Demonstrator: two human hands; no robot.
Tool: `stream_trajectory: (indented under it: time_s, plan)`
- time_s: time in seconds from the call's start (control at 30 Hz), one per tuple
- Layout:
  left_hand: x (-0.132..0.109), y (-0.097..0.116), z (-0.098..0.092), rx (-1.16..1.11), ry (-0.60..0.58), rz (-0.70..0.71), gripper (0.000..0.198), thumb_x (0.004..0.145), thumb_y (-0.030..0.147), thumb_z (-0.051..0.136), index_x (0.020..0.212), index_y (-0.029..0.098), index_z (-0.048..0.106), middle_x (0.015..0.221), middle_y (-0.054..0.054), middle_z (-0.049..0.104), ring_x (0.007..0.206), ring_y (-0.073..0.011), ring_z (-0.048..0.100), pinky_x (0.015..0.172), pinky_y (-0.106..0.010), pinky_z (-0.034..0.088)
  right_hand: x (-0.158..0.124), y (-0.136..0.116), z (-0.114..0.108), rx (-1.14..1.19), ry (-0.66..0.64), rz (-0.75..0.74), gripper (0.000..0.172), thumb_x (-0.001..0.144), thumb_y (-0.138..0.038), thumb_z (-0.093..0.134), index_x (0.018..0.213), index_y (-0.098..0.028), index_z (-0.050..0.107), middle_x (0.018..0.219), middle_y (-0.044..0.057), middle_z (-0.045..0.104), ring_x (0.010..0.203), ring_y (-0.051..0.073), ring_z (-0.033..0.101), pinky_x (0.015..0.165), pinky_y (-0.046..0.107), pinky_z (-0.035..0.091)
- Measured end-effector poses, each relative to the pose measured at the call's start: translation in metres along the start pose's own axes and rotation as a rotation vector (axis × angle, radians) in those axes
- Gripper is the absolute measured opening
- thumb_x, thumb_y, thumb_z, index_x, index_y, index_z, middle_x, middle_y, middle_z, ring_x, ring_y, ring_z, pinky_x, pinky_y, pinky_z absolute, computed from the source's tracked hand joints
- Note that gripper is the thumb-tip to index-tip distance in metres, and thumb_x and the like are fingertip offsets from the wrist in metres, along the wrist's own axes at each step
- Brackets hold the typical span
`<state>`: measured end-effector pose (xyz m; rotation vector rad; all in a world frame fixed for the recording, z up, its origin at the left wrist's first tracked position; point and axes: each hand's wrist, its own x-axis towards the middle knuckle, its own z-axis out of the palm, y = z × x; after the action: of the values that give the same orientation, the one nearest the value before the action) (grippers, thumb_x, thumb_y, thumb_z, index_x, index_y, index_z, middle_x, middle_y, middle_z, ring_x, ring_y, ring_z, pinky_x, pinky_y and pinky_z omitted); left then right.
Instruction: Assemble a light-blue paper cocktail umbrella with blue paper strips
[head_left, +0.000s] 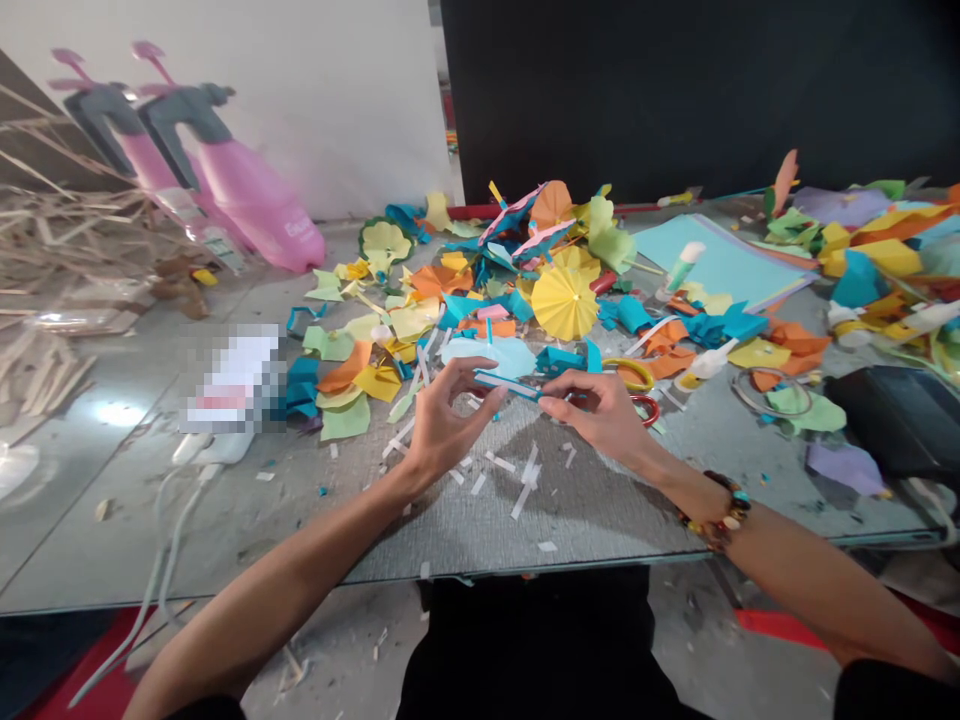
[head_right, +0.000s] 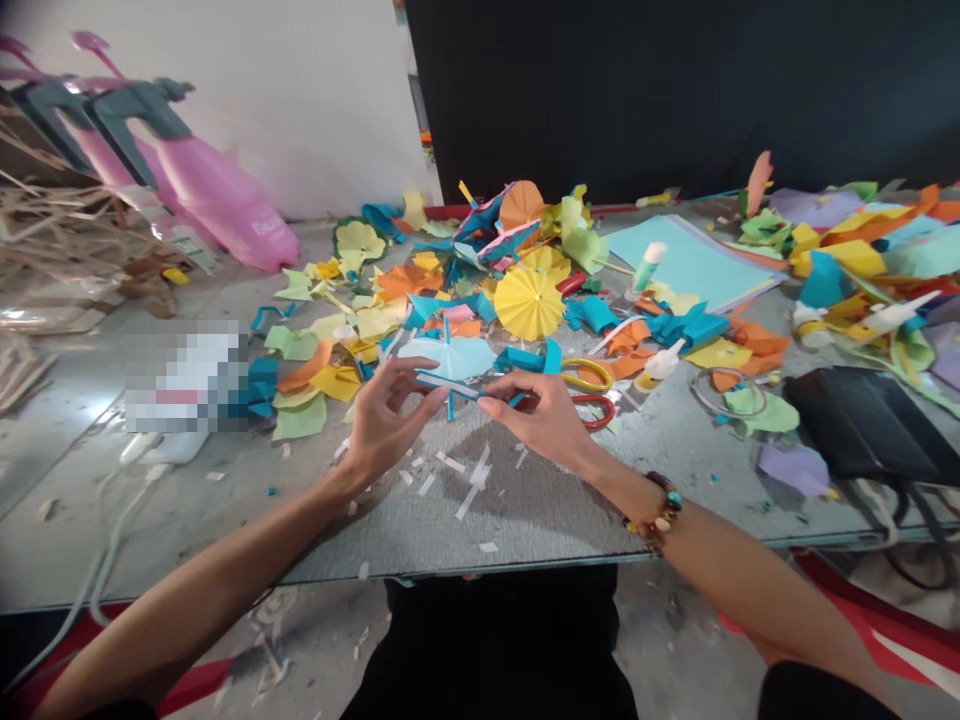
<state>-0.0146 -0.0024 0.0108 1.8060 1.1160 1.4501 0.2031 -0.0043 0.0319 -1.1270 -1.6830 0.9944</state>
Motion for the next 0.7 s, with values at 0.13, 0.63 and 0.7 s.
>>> stream_trajectory:
  time_s: [0.13,0.63,0.7]
  plan:
    - [0.000,0.006,-0.002,0.247,0.026,0.166,0.032,0.089,0.025,0.073,0.118,0.023,0.061,0.109,-0.005,0.070,0.092,-0.0166,0.070,0.083,-0.033,0.058,0.000,0.003,0.001,-0.022,0.012,-0.032,0.020,0.085,-0.039,0.074,0.085,-0.018,0.075,0.080,0.004,0.073,0.067,0.015,0.065,0.058,0.026,0.051]
    - [-0.007,0.014,-0.005,0.498,-0.032,0.563,0.029,0.086,0.016,0.075,0.112,0.029,0.069,0.105,-0.001,0.076,0.106,-0.0226,0.064,0.090,-0.041,0.051,-0.007,-0.001,0.007,-0.112,-0.024,-0.233,0.013,0.092,-0.034,0.070,0.091,-0.021,0.074,0.088,0.004,0.071,0.079,0.016,0.067,0.063,0.026,0.053]
    - [-0.007,0.013,-0.005,0.481,-0.050,0.546,0.028,0.087,0.015,0.075,0.112,0.028,0.070,0.106,-0.001,0.076,0.105,-0.0219,0.064,0.090,-0.040,0.051,-0.008,-0.001,0.007,-0.135,-0.022,-0.269,0.013,0.093,-0.033,0.069,0.093,-0.021,0.073,0.088,0.004,0.071,0.080,0.016,0.067,0.064,0.027,0.054]
